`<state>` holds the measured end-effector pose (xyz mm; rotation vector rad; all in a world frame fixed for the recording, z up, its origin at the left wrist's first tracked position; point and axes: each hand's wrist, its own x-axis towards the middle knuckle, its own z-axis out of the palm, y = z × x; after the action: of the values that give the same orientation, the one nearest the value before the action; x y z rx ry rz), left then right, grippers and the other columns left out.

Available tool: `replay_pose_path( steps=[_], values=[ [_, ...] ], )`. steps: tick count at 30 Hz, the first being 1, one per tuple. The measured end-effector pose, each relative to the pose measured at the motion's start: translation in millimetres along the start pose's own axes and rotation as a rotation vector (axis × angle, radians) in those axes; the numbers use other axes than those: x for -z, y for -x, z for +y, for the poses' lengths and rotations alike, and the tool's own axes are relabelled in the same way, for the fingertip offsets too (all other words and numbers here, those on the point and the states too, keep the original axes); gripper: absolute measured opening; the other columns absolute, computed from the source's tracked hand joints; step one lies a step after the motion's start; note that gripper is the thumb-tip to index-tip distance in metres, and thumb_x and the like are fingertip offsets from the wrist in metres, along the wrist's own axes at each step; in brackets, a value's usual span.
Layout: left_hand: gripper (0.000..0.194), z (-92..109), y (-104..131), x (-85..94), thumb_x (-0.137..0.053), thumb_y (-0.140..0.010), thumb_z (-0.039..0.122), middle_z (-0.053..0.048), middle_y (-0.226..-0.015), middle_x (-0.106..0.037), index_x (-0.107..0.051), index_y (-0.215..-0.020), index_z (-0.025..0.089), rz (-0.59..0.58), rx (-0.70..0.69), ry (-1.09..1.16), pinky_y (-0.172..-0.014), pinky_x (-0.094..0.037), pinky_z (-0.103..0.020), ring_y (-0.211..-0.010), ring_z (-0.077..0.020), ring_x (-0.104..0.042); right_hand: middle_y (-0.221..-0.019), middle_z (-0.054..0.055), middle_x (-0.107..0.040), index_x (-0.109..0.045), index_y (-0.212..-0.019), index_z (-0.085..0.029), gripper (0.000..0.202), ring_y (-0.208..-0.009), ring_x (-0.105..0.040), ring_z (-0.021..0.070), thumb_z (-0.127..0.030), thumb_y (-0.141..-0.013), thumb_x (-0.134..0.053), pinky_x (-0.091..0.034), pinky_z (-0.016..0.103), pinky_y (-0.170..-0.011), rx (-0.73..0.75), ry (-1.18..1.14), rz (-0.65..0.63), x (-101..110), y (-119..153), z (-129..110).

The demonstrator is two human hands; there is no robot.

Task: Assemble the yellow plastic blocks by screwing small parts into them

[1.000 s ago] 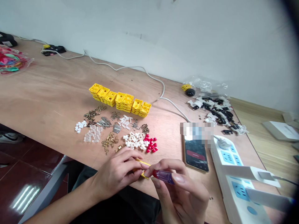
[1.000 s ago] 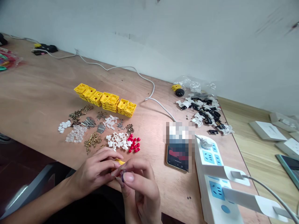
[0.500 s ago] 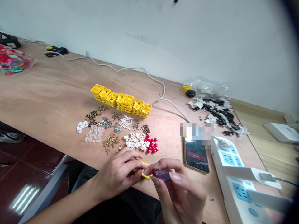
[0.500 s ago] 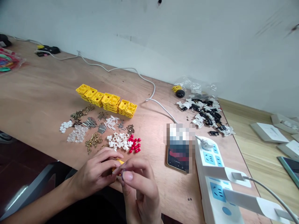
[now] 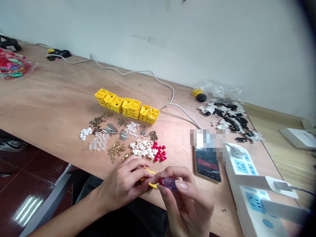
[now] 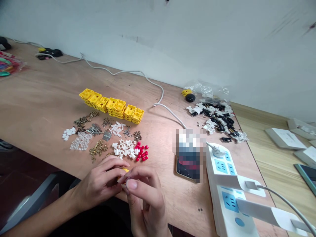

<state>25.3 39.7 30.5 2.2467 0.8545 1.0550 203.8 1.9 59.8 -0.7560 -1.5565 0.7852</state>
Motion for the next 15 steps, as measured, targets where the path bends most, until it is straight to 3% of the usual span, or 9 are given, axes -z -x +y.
replay_pose_path(
  steps=[15],
  values=[
    [0.007,2.2,-2.8,0.0,-0.061,-0.098,0.013,-0.009,-0.105,-0.069,-0.062,-0.092,0.014,0.038,-0.028,-0.015,-0.087,-0.058,-0.032,-0.097,-0.0195,-0.062,-0.112,0.003,-0.058,-0.045,-0.142,-0.036,0.079,-0.095,-0.067,0.0146,0.018,-0.085,-0.045,-0.068,0.032,-0.076,0.012,0.059,0.010,-4.0,-2.6,2.1]
  ],
)
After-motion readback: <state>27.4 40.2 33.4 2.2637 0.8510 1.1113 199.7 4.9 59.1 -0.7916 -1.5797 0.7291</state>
